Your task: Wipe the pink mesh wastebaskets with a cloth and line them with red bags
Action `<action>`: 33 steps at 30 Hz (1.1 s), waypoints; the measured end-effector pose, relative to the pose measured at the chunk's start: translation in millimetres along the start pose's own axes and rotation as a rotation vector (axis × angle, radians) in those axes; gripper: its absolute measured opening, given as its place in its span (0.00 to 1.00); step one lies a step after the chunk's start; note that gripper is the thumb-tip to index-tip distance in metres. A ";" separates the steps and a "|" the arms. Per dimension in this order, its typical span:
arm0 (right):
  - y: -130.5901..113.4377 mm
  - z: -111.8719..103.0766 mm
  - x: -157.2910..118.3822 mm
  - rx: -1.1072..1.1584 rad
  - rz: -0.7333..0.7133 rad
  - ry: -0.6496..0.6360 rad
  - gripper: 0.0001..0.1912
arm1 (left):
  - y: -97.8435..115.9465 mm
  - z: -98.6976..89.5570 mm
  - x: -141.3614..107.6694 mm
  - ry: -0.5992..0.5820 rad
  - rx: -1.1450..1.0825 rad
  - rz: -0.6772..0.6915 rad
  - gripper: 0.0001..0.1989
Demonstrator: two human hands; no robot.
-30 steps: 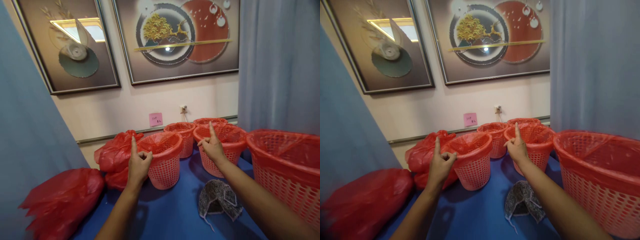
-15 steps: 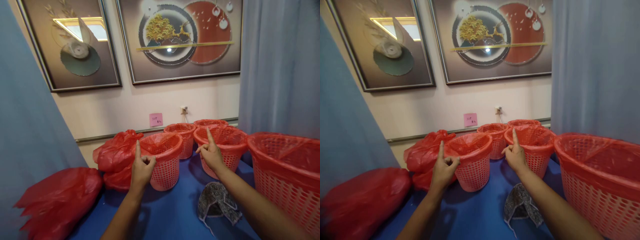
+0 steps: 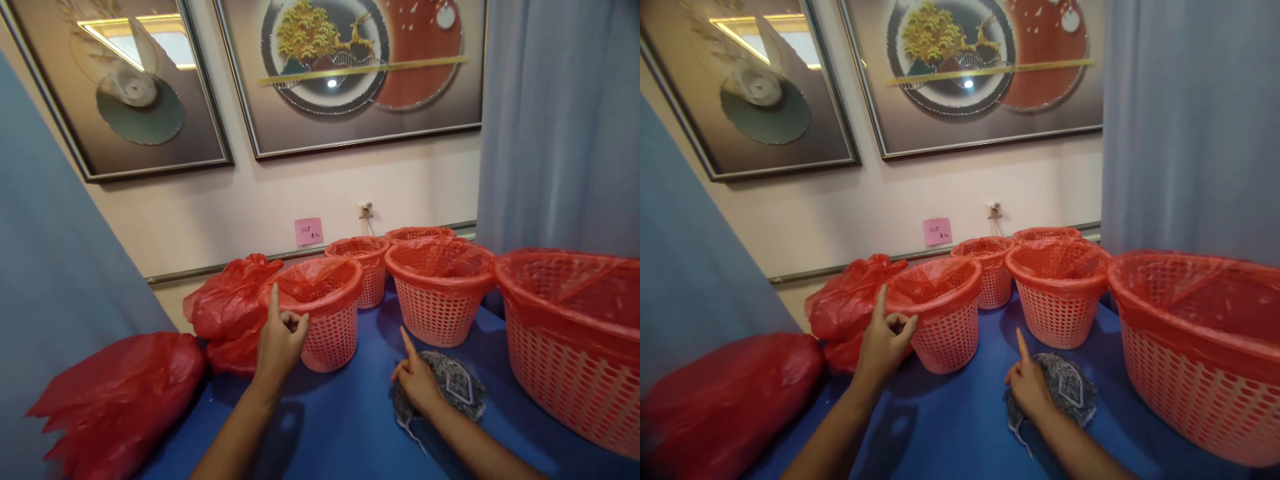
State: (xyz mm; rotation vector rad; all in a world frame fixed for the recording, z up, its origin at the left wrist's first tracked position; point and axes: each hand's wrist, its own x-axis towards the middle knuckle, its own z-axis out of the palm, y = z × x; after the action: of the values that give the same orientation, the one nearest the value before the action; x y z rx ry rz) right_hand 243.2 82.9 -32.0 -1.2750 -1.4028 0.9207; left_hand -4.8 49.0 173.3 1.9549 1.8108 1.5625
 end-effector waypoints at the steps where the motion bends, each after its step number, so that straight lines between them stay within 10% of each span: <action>1: 12.1 3.3 -2.7 0.000 0.016 -0.015 0.50 | 3.2 0.4 0.7 0.004 0.056 0.050 0.46; 8: 37.3 8.1 -8.8 -0.054 -0.094 -0.104 0.45 | 10.6 18.5 16.2 -0.010 0.513 0.480 0.27; 14: 35.8 4.0 -6.8 -0.015 -0.076 -0.130 0.42 | 12.4 36.4 23.8 -0.161 0.663 0.461 0.29; 33: 31.2 0.2 -7.5 -0.025 -0.142 -0.128 0.37 | 9.6 41.5 22.7 -0.131 0.722 0.519 0.15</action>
State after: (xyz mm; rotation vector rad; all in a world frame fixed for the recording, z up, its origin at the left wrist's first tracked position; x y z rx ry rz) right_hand 250.0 80.6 -63.3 -1.1355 -1.5882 0.9031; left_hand 25.4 86.7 172.9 2.9463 2.1148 0.8454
